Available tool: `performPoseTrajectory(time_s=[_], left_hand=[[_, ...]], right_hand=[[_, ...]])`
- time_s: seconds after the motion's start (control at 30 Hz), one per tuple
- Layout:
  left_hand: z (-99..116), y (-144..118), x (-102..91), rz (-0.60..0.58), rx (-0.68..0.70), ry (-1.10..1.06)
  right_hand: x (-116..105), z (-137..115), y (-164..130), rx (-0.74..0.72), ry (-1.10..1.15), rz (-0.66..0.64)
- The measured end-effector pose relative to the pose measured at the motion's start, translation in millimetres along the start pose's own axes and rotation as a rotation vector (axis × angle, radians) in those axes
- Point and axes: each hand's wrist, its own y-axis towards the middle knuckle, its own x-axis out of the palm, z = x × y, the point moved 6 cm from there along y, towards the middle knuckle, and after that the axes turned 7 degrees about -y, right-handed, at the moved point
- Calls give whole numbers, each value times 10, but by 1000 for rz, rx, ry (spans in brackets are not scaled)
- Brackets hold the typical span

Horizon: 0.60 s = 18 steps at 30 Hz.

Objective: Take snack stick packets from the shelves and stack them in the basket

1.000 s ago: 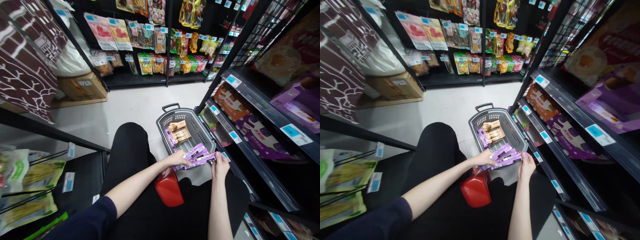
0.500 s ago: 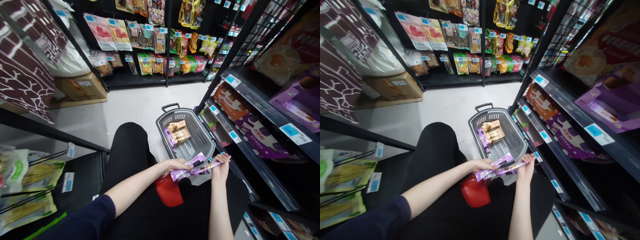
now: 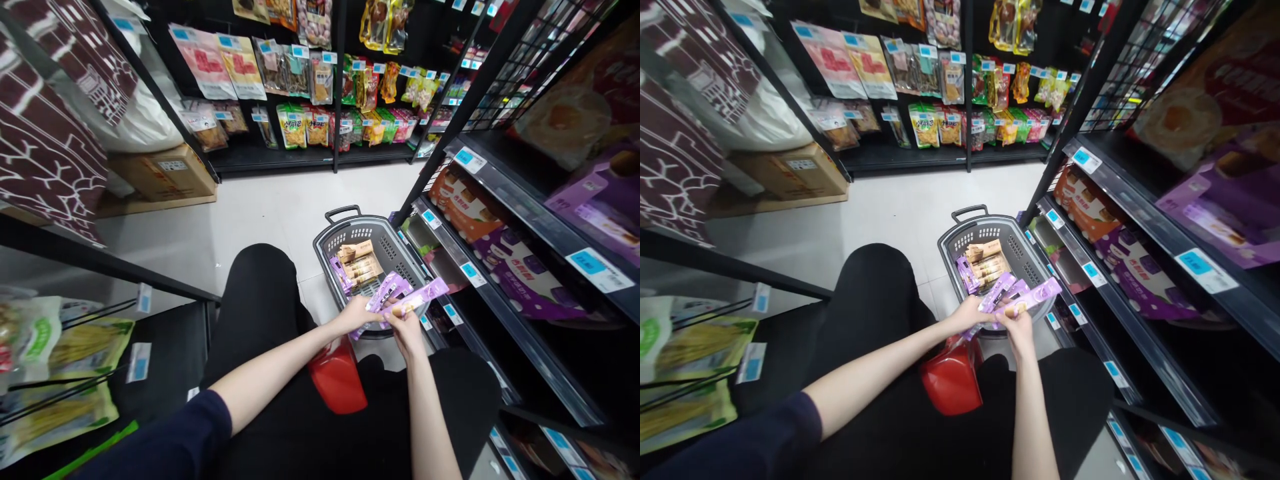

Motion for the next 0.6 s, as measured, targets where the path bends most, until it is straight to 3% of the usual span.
performPoseTrajectory(time_s=[0.17,0.27,0.4,0.5,0.6], left_hand=[[63,5,-36,10,68,72],[88,12,-38,-21,72,129],[79,3,-7,-97,69,169],[58,-13,37,-149,74,160],[40,-21,68,-183,72,119]], right_hand=[[-19,46,18,25,-28,162],[-260,-59,54,-17,10,282],[-668,-266,67,-207,108,450],[-833,-345,57,-289,146,493],[-862,-382,45,-314,167,469]])
